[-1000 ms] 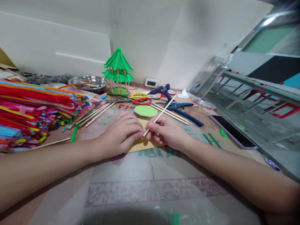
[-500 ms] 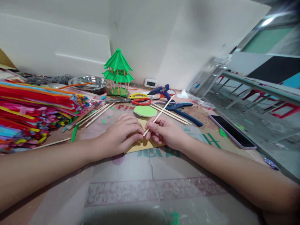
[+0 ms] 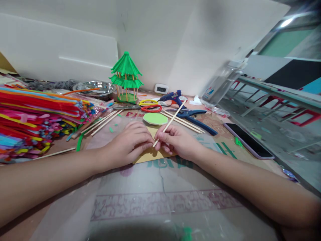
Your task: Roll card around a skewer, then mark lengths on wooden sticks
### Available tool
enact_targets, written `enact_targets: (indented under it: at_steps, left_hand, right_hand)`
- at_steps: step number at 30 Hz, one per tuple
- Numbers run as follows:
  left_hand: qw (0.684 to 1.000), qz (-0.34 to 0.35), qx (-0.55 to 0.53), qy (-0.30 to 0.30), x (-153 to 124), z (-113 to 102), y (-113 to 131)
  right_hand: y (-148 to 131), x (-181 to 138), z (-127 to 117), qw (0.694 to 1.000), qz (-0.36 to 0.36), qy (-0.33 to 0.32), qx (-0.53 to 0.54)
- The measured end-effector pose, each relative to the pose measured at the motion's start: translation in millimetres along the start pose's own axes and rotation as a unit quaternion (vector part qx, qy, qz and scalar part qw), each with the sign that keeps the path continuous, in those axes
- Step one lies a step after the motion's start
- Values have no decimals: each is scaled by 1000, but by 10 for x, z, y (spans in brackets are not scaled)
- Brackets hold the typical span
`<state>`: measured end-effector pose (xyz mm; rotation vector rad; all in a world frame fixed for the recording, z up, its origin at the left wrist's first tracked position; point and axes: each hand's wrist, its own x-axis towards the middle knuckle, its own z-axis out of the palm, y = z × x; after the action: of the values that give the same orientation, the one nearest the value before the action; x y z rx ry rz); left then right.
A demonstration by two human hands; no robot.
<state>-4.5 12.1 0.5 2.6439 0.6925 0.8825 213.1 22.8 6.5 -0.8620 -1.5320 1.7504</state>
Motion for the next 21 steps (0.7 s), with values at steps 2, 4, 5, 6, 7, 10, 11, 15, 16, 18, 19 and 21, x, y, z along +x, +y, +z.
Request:
enact_targets:
  at_steps: [2, 4, 5, 6, 7, 10, 11, 15, 16, 18, 19, 21]
  left_hand:
    - [1000, -4, 2, -3, 2, -2, 10]
    - [1000, -10, 4, -4, 6, -3, 18]
    - [1000, -13, 6, -2, 8, -3, 20]
    - [1000, -15, 8, 2, 9, -2, 18]
    - [1000, -17, 9, 9, 11, -1, 14]
    - [999, -21, 11, 32, 10, 8, -8]
    - [999, -20, 12, 36, 10, 12, -14]
    - [999, -11, 22, 36, 11, 29, -12]
    - [999, -14, 24, 35, 13, 29, -4]
    - [998, -33, 24, 42, 13, 16, 11]
    - [997, -50, 20, 49, 13, 2, 16]
    - [993, -95, 3, 73, 9, -38, 13]
  right_hand:
    - [-1, -4, 3, 1000, 0, 2, -1]
    - [-4, -9, 8, 1000, -1, 6, -5]
    - [-6, -12, 12, 1000, -2, 9, -7]
    - [-8, -14, 15, 1000, -2, 12, -10]
    - [-10, -17, 19, 1000, -1, 15, -12]
    - [-13, -23, 31, 1000, 0, 24, -16]
    - [-13, -24, 35, 1000, 0, 25, -17]
    - [-19, -29, 49, 1000, 14, 17, -17]
    - [-21, -30, 51, 1000, 20, 14, -16]
    - [-20, -32, 53, 999, 29, 11, -15]
    - [-17, -33, 52, 999, 29, 12, -14]
    - [-7, -36, 48, 1000, 19, 15, -7]
